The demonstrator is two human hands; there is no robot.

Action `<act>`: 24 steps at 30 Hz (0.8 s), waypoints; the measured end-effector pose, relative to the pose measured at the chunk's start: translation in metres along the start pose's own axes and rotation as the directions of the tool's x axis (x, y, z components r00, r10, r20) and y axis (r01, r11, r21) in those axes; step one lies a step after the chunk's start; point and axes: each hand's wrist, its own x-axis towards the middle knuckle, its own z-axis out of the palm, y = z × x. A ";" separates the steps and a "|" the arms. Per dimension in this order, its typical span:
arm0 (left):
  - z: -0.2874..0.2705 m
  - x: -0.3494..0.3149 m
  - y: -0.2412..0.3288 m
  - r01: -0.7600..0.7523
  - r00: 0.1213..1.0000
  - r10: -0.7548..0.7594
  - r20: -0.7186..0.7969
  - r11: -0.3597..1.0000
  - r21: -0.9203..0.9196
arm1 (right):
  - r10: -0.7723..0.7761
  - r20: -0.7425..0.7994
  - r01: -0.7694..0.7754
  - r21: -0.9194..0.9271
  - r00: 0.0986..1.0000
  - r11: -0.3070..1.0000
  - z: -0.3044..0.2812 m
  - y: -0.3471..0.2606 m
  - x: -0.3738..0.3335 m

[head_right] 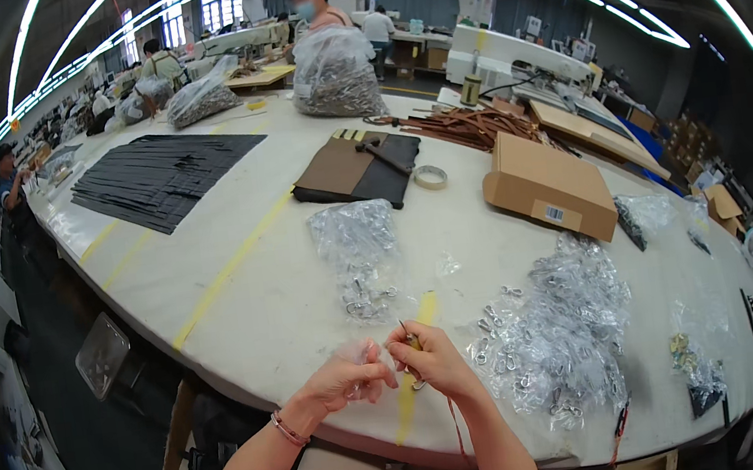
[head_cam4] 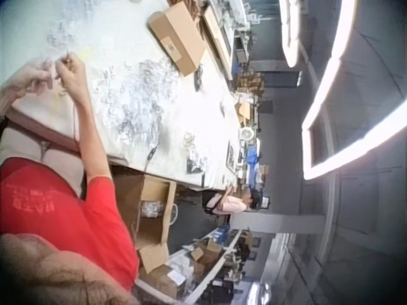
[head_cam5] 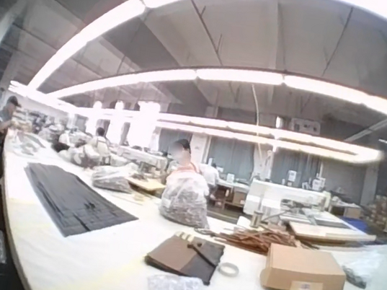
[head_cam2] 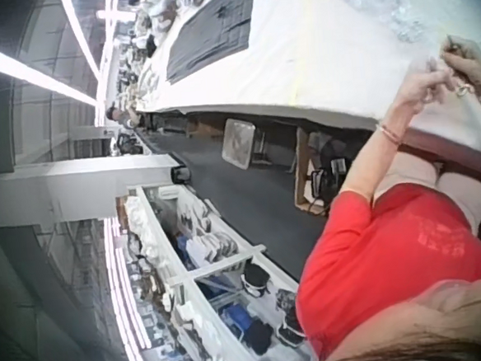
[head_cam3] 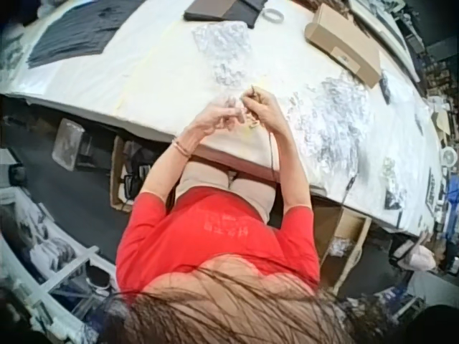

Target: The person sorts and assembles small metal hardware pieces into plastic bags by hand.

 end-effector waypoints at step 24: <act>-0.012 -0.010 -0.024 -0.228 0.904 0.147 -0.402 0.960 -0.162 | 0.139 -0.185 -0.231 -0.716 0.973 0.659 -0.037 0.048 -0.019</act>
